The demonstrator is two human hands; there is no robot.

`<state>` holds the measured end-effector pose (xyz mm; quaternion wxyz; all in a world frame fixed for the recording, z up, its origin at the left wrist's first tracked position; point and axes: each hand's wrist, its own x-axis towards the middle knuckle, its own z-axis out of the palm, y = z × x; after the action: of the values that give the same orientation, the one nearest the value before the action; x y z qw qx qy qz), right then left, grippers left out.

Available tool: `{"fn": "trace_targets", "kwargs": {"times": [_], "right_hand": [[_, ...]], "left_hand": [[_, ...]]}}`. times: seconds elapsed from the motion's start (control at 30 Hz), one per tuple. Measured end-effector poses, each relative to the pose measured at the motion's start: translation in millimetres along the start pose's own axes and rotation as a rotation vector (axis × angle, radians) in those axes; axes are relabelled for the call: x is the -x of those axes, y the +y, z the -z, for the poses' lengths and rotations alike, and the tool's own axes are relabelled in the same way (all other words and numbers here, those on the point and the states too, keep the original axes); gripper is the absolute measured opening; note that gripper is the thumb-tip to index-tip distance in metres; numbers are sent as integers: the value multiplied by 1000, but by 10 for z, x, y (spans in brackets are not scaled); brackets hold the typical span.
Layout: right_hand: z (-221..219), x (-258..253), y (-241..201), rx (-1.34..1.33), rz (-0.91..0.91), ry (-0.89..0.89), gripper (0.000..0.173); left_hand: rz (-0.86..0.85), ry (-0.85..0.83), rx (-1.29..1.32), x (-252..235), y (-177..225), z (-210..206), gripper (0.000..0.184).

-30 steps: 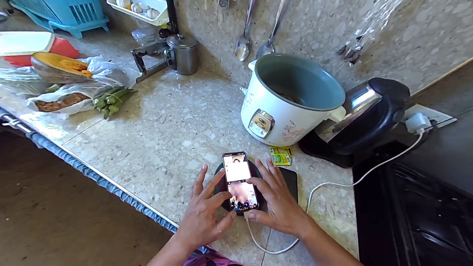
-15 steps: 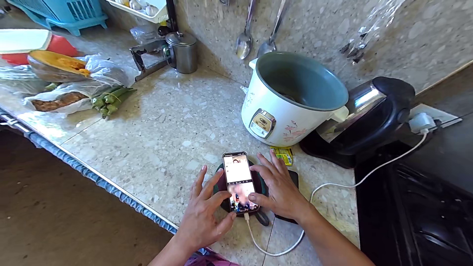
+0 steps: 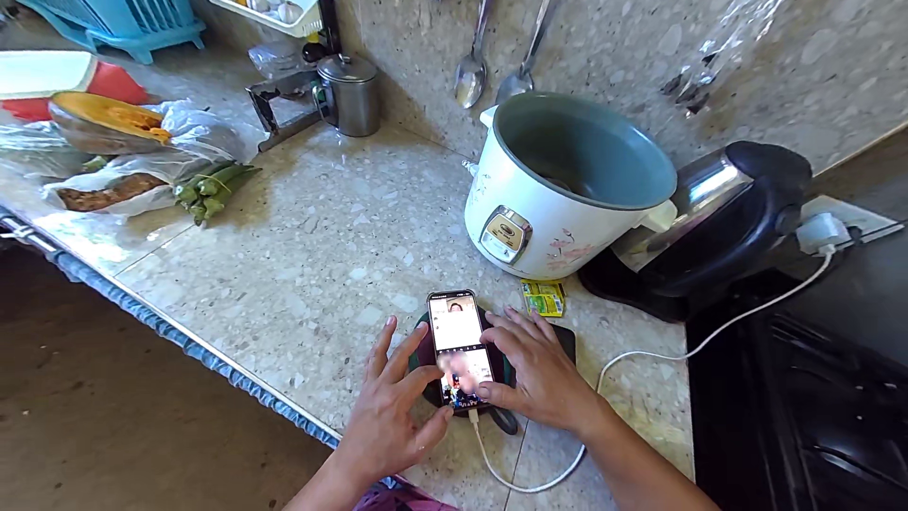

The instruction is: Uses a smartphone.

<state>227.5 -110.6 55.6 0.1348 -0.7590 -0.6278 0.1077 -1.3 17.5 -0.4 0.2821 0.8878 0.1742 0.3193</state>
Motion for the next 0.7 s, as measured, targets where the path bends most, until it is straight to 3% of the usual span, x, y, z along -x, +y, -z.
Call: {"fn": "trace_targets", "kwargs": {"times": [0.23, 0.37, 0.43, 0.7], "right_hand": [[121, -54, 51, -59, 36, 6, 89], [172, -95, 68, -99, 10, 27, 47], [166, -115, 75, -91, -3, 31, 36], [180, -57, 89, -41, 39, -30, 34]], "left_hand": [[2, 24, 14, 6, -3, -1, 37], [12, 55, 23, 11, -12, 4, 40], [18, 83, 38, 11, -24, 9, 39], [68, 116, 68, -10, -14, 16, 30]]}}
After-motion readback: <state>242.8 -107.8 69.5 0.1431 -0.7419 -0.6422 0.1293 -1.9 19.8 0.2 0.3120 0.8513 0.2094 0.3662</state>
